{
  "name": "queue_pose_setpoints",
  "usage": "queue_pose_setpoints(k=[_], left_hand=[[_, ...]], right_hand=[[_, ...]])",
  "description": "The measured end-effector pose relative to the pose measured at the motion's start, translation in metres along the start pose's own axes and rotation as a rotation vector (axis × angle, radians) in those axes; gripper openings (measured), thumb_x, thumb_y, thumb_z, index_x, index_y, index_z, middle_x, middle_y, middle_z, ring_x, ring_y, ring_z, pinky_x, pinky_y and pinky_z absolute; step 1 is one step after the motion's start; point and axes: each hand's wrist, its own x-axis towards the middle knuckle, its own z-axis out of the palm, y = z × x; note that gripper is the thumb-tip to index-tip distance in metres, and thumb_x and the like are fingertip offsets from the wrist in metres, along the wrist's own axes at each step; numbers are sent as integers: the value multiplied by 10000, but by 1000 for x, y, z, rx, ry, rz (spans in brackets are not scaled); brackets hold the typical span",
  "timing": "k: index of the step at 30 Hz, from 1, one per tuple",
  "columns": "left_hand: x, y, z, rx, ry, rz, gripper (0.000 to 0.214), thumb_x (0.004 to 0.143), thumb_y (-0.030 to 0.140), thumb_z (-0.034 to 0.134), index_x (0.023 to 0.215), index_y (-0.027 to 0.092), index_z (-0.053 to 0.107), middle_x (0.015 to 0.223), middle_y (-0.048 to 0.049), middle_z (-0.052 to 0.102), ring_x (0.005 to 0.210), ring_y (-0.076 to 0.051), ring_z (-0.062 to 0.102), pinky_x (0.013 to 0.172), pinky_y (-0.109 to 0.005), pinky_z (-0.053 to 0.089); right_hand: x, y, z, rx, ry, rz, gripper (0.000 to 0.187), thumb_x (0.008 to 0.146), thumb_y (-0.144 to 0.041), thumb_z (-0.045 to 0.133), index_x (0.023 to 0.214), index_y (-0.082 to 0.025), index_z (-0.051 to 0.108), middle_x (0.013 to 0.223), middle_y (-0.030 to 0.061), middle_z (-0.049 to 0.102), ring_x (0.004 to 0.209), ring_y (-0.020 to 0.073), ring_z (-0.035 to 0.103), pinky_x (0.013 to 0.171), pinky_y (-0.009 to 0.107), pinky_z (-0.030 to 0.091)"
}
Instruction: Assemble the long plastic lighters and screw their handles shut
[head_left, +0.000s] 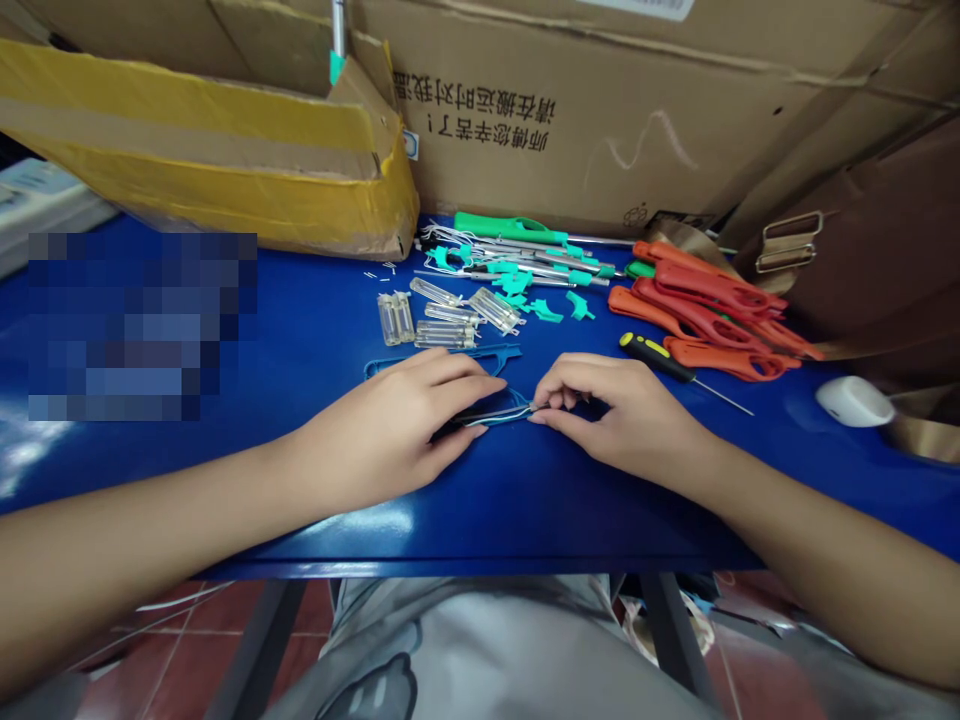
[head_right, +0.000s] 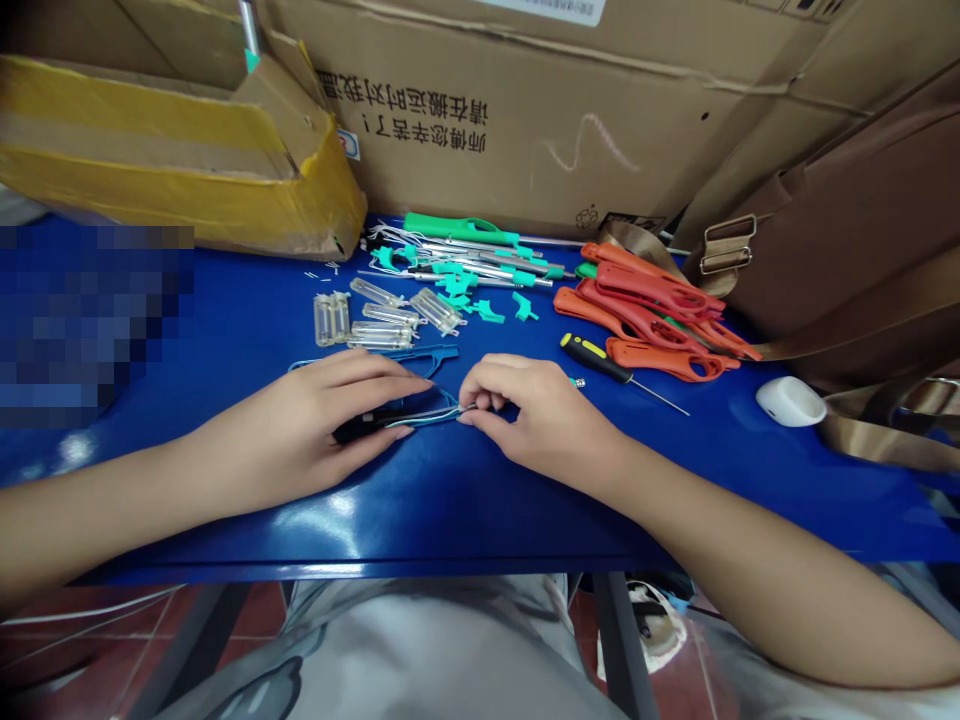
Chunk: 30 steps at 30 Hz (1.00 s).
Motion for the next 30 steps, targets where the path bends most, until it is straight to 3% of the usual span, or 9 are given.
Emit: queue_pose_setpoints(k=[6, 10, 16, 23, 30], left_hand=[[-1, -1, 2, -7, 3, 6, 338, 999, 223, 571, 1328, 158, 612, 1233, -95, 670, 1126, -229, 629, 991, -377, 540], [-2, 0, 5, -9, -1, 11, 348, 1002, 222, 576, 1344, 163, 602, 1254, -90, 673, 1144, -233, 621, 1014, -388, 529], [0, 1, 8, -47, -3, 21, 351, 1015, 229, 559, 1361, 181, 590, 1265, -97, 679, 1153, -235, 617, 1019, -400, 530], [0, 1, -2, -48, -30, -4, 469, 950, 306, 671, 1387, 168, 570, 1253, -108, 684, 1146, -256, 652, 982, -400, 559], [2, -2, -11, -10, -32, -13, 335, 940, 277, 676, 1256, 169, 646, 1185, -91, 698, 1116, -259, 659, 966, -415, 557]], right_hand=[[1, 1, -4, -21, 30, -15, 77, 914, -212, 695, 988, -211, 675, 840, 11, 648, 753, 144, 605, 678, 275, 486], [4, 6, -4, -40, 38, -14, 47, 893, -228, 734, 885, -203, 696, 818, 16, 642, 783, 157, 597, 722, 298, 473], [5, 6, -5, 8, -51, 88, 198, 906, -247, 706, 725, -192, 648, 780, 13, 647, 762, 153, 598, 714, 291, 458], [2, 10, -19, -4, -139, 173, 190, 902, -268, 688, 728, -197, 660, 734, -6, 649, 687, 137, 582, 655, 275, 443], [-2, 10, -29, -73, -164, 203, 187, 907, -356, 687, 788, -213, 709, 736, -6, 664, 684, 138, 583, 630, 277, 433]])
